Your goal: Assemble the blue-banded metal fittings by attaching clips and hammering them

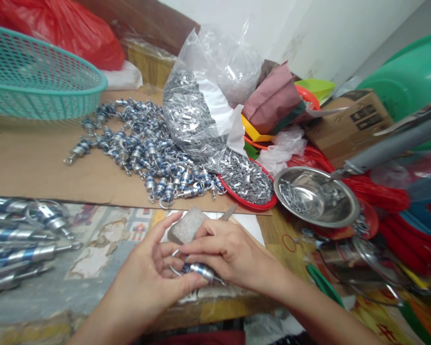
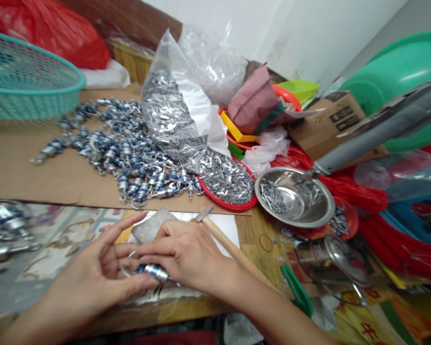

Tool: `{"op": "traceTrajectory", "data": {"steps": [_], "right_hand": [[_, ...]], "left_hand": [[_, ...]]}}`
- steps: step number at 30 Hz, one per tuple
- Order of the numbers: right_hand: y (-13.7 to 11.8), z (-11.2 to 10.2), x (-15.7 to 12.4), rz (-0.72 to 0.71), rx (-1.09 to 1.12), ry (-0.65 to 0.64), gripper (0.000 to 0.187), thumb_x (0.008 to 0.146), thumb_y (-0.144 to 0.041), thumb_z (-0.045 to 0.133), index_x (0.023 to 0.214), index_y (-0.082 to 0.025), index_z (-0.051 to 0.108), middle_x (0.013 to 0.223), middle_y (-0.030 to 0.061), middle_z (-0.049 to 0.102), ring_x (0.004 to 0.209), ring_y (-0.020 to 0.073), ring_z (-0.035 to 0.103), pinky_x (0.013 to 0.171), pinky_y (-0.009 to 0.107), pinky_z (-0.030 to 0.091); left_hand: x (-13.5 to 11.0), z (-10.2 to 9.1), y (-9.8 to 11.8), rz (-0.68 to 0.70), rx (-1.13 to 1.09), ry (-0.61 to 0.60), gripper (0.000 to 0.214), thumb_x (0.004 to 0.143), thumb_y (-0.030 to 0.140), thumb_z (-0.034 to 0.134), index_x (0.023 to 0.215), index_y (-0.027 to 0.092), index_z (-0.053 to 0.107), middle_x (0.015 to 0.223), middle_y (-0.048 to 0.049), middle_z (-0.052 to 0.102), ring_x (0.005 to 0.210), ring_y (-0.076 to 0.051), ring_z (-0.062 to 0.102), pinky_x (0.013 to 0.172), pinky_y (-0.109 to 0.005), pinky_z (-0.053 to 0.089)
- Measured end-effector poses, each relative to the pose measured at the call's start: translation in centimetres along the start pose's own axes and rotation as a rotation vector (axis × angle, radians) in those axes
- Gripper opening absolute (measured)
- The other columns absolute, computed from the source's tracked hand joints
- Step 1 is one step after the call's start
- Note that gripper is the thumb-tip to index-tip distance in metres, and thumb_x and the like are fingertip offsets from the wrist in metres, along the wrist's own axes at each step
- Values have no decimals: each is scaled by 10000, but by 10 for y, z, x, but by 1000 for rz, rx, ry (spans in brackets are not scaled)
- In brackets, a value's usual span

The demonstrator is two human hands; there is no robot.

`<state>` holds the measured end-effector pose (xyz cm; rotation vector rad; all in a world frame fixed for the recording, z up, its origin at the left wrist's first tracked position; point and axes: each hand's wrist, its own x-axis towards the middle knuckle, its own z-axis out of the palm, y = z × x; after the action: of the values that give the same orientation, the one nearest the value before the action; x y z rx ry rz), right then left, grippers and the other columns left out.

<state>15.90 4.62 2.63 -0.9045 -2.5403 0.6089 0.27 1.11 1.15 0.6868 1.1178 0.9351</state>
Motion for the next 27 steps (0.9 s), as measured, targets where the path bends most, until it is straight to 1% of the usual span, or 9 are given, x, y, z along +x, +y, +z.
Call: {"op": "traceTrajectory", "data": {"steps": [3, 6, 8, 10, 13, 16, 19, 23, 27], "right_hand": [[-7, -6, -13, 61, 61, 236, 205, 891, -198, 504, 995, -162, 677, 799, 46, 630, 738, 137, 583, 646, 242, 460], [-2, -18, -35, 239, 14, 475, 132, 878, -190, 523, 936, -189, 641, 840, 36, 646, 786, 147, 602, 697, 257, 476], [10, -23, -52, 418, -163, 408, 145, 852, -233, 560, 980, -196, 616, 919, 57, 648, 838, 191, 607, 726, 310, 481], [26, -21, -69, 577, -313, 219, 278, 818, -274, 593, 1078, -175, 585, 983, 97, 637, 886, 253, 605, 749, 381, 484], [44, -13, -88, 664, -338, 59, 264, 846, -266, 539, 1086, -161, 574, 933, 92, 637, 863, 247, 619, 741, 377, 497], [38, -13, -93, 619, -306, 174, 185, 874, -255, 507, 1031, -178, 567, 908, 60, 631, 831, 190, 624, 718, 292, 501], [9, -24, -90, 415, -302, 281, 288, 875, -197, 515, 1163, -190, 508, 992, 56, 637, 901, 157, 619, 760, 225, 483], [-28, -38, -83, 141, -327, 254, 537, 848, -44, 483, 1345, -219, 378, 1098, 52, 637, 994, 127, 602, 796, 171, 462], [-32, -32, -80, 104, -325, 184, 574, 823, -15, 429, 1358, -215, 370, 998, 62, 661, 859, 149, 640, 688, 211, 506]], "left_hand": [[1, 0, -1, 7, 10, 2, 1015, 463, 149, 775, 1342, 175, 269, 652, 31, 680, 584, -150, 618, 582, -258, 488], [2, -1, -3, 20, 51, 20, 999, 447, 182, 800, 1322, 198, 319, 651, 28, 664, 605, -168, 621, 618, -298, 496], [3, -2, -5, 17, 63, 23, 999, 446, 200, 803, 1321, 216, 321, 675, 15, 669, 625, -187, 636, 633, -324, 499], [3, -2, -5, 7, 61, 7, 1008, 454, 208, 798, 1331, 224, 301, 706, -5, 684, 649, -206, 651, 647, -342, 502], [4, -3, -5, 8, 85, 2, 1011, 454, 214, 802, 1332, 226, 303, 722, -21, 697, 671, -227, 665, 646, -345, 507], [4, -3, -4, 19, 119, 19, 1007, 439, 213, 813, 1323, 226, 330, 725, -25, 701, 669, -233, 666, 631, -337, 511], [4, -2, -3, 15, 105, 8, 1003, 449, 208, 806, 1328, 229, 321, 735, -25, 711, 658, -212, 657, 637, -326, 511], [2, -2, -1, 11, 81, -1, 1001, 467, 202, 802, 1334, 232, 301, 733, -18, 722, 658, -196, 654, 647, -317, 511], [2, -2, 0, 10, 111, -13, 1006, 467, 204, 798, 1335, 234, 290, 712, -5, 709, 657, -209, 659, 658, -342, 513]]}}
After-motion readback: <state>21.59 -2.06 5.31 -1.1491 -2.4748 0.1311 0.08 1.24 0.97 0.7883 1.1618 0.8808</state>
